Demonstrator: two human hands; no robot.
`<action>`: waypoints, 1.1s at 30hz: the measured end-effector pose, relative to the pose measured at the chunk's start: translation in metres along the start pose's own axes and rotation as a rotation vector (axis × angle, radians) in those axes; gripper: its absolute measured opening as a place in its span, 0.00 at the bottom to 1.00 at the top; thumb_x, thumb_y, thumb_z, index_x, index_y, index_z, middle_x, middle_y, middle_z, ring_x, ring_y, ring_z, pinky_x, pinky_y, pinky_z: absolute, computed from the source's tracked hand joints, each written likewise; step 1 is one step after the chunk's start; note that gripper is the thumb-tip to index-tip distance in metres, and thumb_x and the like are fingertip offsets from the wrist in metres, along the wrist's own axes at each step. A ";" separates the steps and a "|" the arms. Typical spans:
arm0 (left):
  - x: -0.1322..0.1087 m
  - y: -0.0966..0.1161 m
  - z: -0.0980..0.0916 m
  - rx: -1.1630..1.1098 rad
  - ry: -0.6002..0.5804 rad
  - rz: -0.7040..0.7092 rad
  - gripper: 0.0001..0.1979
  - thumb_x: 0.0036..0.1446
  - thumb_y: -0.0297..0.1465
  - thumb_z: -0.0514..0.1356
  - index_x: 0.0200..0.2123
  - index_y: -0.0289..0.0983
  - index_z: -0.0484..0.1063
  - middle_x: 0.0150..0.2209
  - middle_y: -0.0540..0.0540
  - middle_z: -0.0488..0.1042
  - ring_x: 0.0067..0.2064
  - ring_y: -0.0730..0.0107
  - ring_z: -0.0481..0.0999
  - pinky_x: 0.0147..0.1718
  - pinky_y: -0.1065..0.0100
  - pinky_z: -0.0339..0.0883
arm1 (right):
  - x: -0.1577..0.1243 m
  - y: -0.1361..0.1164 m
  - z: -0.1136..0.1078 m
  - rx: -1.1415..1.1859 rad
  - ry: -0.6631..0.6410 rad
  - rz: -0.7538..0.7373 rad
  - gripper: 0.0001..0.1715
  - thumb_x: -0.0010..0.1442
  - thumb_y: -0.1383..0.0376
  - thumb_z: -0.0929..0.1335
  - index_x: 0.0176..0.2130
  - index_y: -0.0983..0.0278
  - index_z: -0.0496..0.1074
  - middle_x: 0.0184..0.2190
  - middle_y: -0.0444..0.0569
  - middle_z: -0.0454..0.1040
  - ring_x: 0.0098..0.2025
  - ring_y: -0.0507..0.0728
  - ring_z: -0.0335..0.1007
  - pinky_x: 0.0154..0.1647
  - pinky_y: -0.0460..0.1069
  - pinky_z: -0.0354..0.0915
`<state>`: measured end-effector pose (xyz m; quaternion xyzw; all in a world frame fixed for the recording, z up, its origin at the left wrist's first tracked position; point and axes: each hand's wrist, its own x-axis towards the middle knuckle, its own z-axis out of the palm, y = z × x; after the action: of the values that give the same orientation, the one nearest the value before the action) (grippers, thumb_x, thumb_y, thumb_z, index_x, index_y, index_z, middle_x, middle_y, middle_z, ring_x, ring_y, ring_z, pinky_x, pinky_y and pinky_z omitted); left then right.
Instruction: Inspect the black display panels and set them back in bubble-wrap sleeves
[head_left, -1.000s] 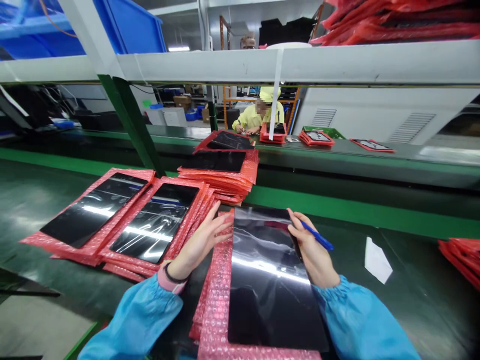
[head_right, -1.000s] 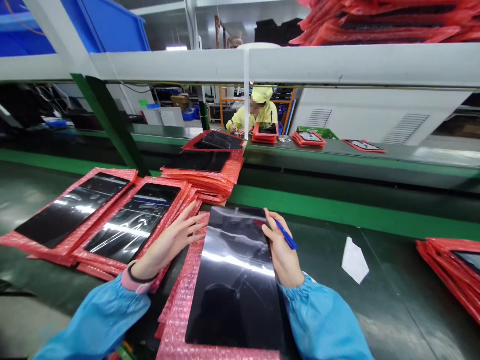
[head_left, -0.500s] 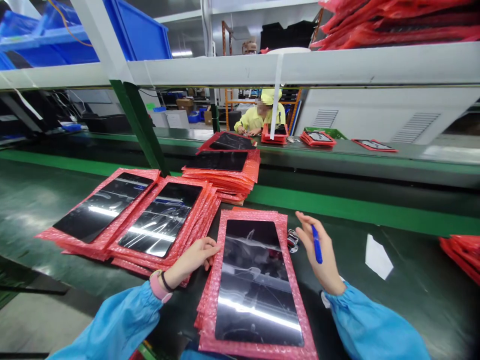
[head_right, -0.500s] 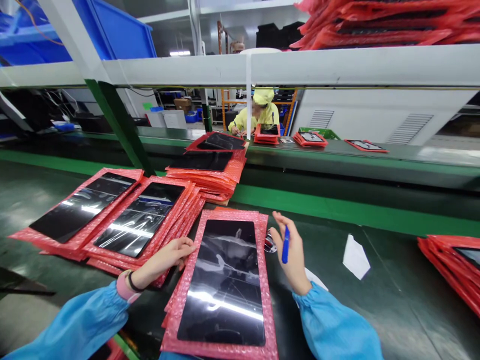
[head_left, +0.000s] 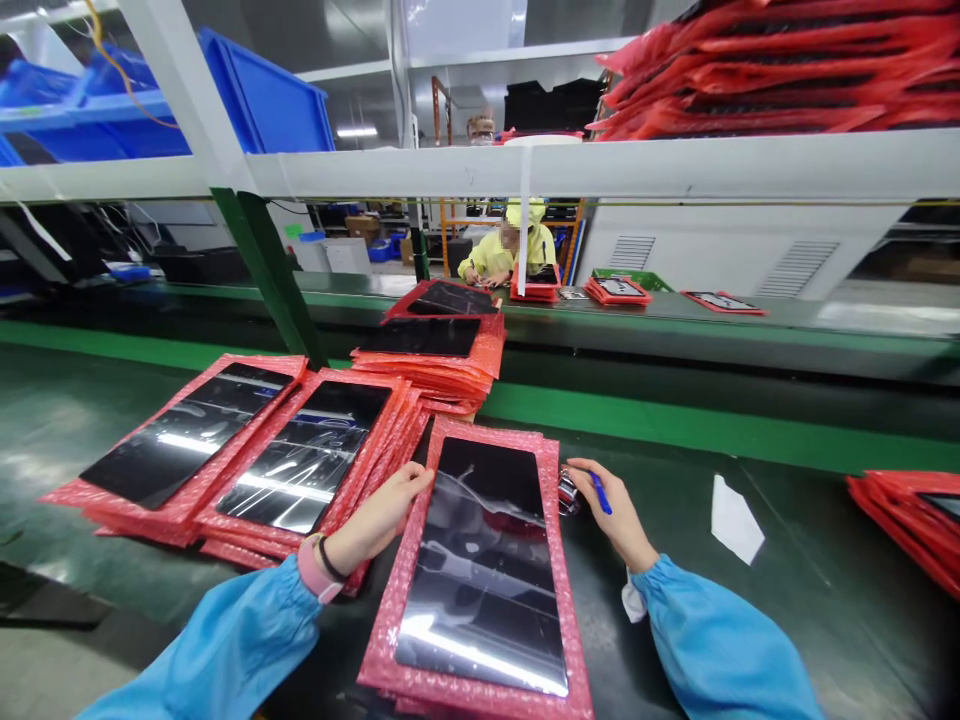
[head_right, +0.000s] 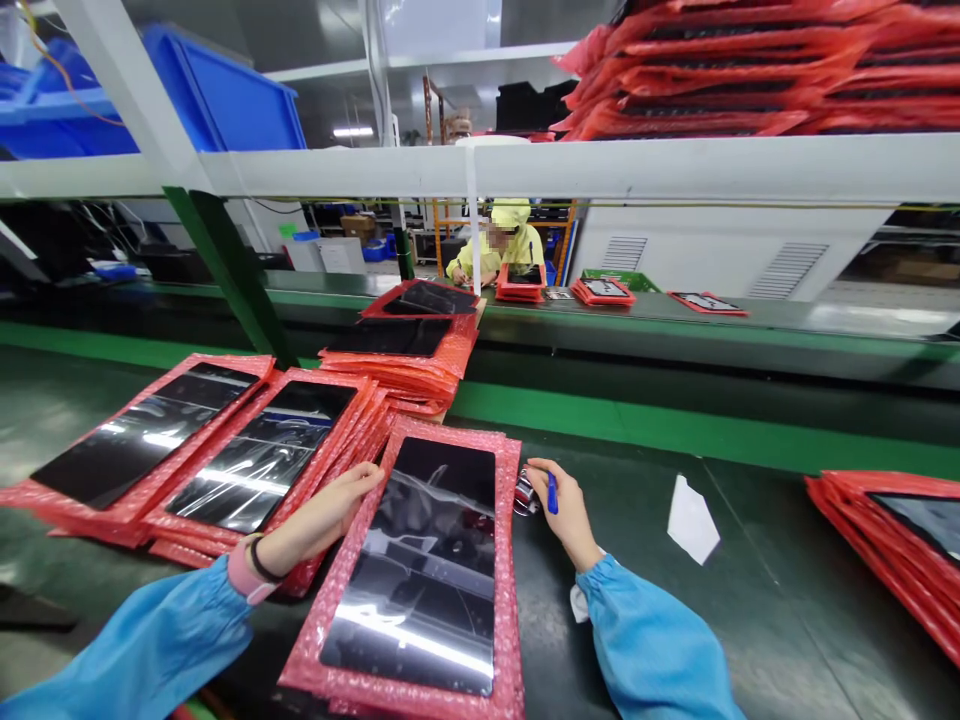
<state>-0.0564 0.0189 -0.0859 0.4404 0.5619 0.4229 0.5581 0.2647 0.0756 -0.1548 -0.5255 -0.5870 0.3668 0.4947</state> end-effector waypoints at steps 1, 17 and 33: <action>0.001 0.002 0.002 -0.004 0.003 0.007 0.18 0.44 0.43 0.66 0.32 0.38 0.66 0.29 0.53 0.67 0.32 0.71 0.67 0.36 0.68 0.61 | -0.001 -0.001 0.001 0.005 0.013 0.000 0.22 0.57 0.49 0.70 0.40 0.65 0.74 0.35 0.51 0.80 0.38 0.59 0.78 0.45 0.57 0.71; 0.012 0.067 -0.140 -0.050 0.066 0.090 0.17 0.38 0.28 0.71 0.35 0.37 0.74 0.29 0.49 0.75 0.29 0.70 0.74 0.32 0.69 0.70 | -0.011 -0.011 0.001 0.077 0.052 0.043 0.27 0.51 0.45 0.72 0.42 0.62 0.75 0.43 0.56 0.81 0.47 0.68 0.77 0.53 0.62 0.68; 0.039 0.072 -0.196 0.222 0.569 0.266 0.25 0.38 0.26 0.67 0.44 0.37 0.70 0.50 0.40 0.73 0.62 0.48 0.61 0.60 0.54 0.55 | -0.051 -0.054 0.013 0.147 0.065 0.028 0.27 0.59 0.42 0.63 0.40 0.60 0.73 0.36 0.57 0.82 0.44 0.68 0.78 0.55 0.63 0.65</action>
<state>-0.2503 0.0785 -0.0227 0.4323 0.6755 0.5343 0.2670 0.2360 0.0173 -0.1162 -0.5074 -0.5346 0.3985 0.5458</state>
